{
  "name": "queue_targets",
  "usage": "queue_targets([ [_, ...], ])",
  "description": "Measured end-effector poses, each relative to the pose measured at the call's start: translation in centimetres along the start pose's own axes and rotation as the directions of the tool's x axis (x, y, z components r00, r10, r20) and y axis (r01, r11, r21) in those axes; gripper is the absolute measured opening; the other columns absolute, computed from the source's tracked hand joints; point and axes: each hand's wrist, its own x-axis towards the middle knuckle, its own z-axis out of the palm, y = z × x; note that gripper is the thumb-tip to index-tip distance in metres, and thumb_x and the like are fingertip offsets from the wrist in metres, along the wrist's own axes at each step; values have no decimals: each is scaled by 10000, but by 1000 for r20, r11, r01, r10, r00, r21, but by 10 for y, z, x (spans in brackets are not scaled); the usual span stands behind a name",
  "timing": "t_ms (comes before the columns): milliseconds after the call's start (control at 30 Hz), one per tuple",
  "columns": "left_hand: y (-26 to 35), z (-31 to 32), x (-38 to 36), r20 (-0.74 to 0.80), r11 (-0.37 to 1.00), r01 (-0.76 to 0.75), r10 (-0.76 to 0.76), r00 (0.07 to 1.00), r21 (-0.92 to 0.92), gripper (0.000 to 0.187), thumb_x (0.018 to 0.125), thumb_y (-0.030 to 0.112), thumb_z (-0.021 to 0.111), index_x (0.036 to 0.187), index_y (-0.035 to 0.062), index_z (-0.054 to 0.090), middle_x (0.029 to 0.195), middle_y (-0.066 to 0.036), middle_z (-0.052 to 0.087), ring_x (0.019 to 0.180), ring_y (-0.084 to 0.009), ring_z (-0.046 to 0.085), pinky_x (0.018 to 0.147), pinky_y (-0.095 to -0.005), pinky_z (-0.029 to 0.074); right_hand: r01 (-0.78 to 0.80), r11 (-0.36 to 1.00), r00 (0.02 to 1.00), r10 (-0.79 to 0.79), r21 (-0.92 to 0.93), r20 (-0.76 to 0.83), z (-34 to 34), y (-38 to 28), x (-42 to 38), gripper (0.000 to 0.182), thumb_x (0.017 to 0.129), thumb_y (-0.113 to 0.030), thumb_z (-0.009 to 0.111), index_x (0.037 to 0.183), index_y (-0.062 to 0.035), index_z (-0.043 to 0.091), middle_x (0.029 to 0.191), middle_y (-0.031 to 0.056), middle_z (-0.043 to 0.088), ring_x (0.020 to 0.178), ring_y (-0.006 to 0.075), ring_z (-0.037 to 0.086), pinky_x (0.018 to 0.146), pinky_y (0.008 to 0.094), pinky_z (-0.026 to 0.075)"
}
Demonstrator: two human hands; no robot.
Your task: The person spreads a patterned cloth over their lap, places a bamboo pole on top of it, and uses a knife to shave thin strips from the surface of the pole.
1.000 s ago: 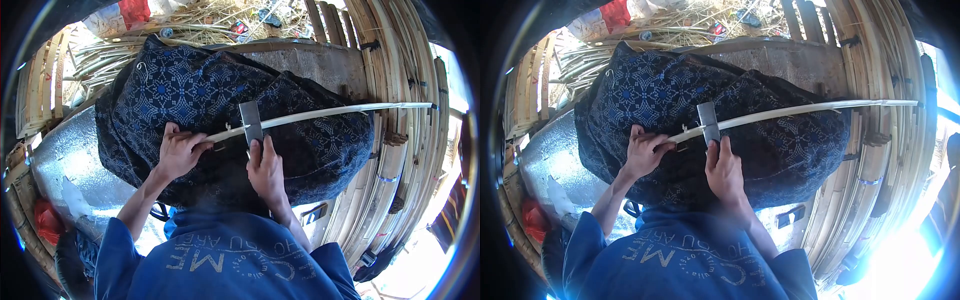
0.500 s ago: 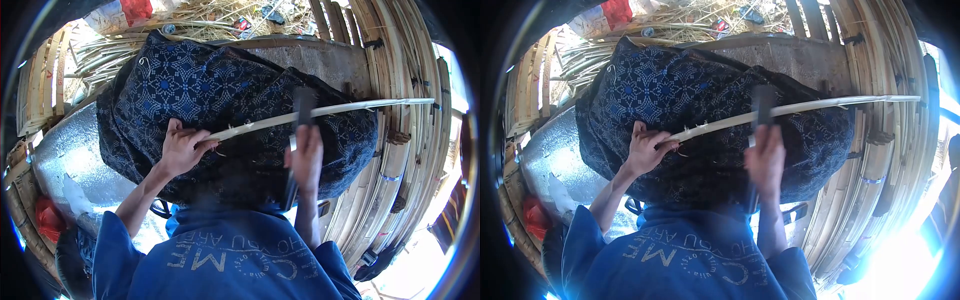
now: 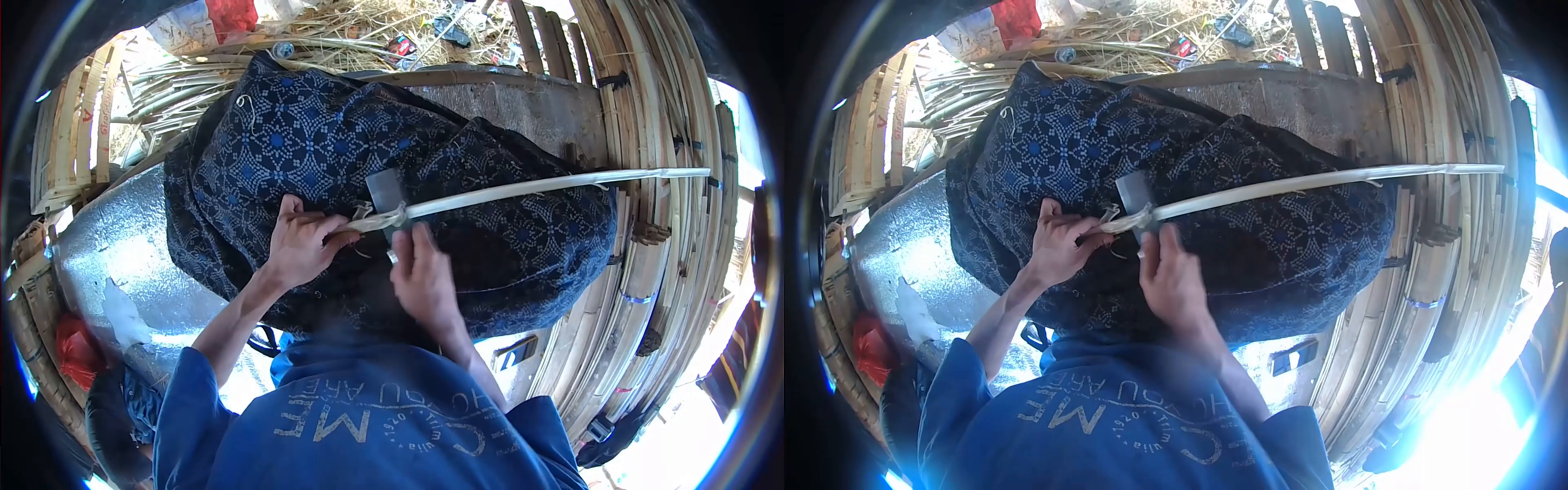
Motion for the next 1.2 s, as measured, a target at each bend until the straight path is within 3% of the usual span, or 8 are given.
queue_targets([
  [167,2,-4,1,3,1000,5,-5,1000,-14,236,831,385,724,868,152,711,620,11,635,543,-155,529,750,-334,302,-474,738,851,525,479,33,-79,11,26,196,959,-214,526,1024,-36,478,615,126,544,507,208,576,424,344,475],
  [233,4,-4,1,-5,1000,0,0,1000,-24,234,831,381,726,876,151,711,620,13,637,543,-156,532,750,-333,302,-575,733,776,629,364,-43,-88,4,34,225,966,-243,524,1038,-38,467,643,163,580,531,287,620,453,399,493],
  [333,4,-5,3,11,1000,17,-18,1000,19,244,833,386,723,887,149,711,630,11,642,546,-157,530,749,-331,303,43,999,998,-43,1,-49,-17,5,4,170,953,-168,532,1049,-38,477,743,262,617,725,498,607,575,543,496],
  [367,1,-3,1,-6,1000,13,-13,1000,-11,247,838,388,719,886,147,711,632,9,642,547,-158,525,753,-332,304,-232,955,961,196,184,197,-7,-5,1,163,928,-115,551,1055,-39,483,790,291,606,779,509,593,599,558,491],
  [433,0,-4,-4,-4,999,14,-14,1000,-41,250,842,391,716,885,145,711,634,7,643,547,-159,520,757,-333,305,-20,995,999,23,102,-25,-11,13,7,171,930,-122,559,1053,-32,482,745,249,628,650,419,652,528,493,506],
  [500,3,-5,1,17,1000,9,-9,1000,4,238,862,387,692,873,149,698,624,-17,637,554,-164,545,762,-334,304,-360,703,901,433,613,33,-57,11,20,199,1001,-233,491,1011,-35,477,569,36,536,443,78,536,368,254,416],
  [567,3,-3,0,9,1000,9,-9,1000,12,243,867,385,689,902,145,696,631,-14,639,566,-168,555,766,-334,306,-473,829,847,521,299,-103,-82,12,34,341,1042,-347,408,931,-29,465,526,46,489,398,118,515,357,268,388],
  [1200,3,14,-18,-331,999,-37,25,943,-31,119,808,201,748,868,147,660,678,33,660,641,-141,605,831,-335,370,-474,791,854,520,387,-17,-83,7,25,356,1033,-378,428,1043,-27,486,599,55,526,430,113,512,393,245,385],
])
